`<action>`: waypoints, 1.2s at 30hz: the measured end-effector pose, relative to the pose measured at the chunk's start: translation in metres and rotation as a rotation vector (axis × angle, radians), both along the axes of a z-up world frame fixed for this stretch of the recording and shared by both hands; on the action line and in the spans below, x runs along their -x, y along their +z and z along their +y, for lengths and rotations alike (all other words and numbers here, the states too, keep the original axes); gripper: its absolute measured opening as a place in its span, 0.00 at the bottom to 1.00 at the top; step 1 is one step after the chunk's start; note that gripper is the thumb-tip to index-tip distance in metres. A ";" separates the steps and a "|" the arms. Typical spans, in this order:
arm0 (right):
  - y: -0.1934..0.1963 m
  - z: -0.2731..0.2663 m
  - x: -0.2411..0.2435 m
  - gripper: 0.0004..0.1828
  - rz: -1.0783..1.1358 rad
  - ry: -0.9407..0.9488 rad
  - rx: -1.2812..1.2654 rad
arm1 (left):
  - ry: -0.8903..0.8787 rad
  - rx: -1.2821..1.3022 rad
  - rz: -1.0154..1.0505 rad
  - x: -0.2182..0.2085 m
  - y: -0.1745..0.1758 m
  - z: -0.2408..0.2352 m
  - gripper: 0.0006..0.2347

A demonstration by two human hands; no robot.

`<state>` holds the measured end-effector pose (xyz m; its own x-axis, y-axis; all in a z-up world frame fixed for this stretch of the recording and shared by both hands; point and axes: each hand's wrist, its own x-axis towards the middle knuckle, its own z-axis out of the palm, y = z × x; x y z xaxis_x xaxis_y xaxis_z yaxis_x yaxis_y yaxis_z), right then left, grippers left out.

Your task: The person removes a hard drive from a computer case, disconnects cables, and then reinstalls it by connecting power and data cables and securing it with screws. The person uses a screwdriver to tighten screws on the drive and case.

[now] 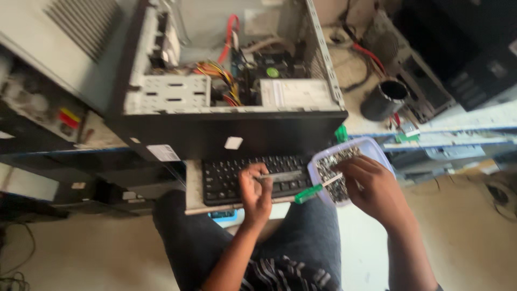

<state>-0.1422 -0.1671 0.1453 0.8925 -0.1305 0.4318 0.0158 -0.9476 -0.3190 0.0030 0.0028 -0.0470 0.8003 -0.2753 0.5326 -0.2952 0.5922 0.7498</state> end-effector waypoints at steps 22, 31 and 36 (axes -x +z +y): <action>0.147 0.023 -0.178 0.10 0.291 0.566 -0.534 | 0.309 -0.355 -1.158 -0.106 0.268 0.102 0.18; 0.165 0.014 -0.337 0.09 0.351 0.837 -0.390 | 0.368 -0.685 -1.375 -0.232 0.355 0.084 0.07; 0.133 0.021 -0.350 0.14 0.349 0.846 -0.197 | 0.315 -0.738 -1.089 -0.269 0.335 0.077 0.07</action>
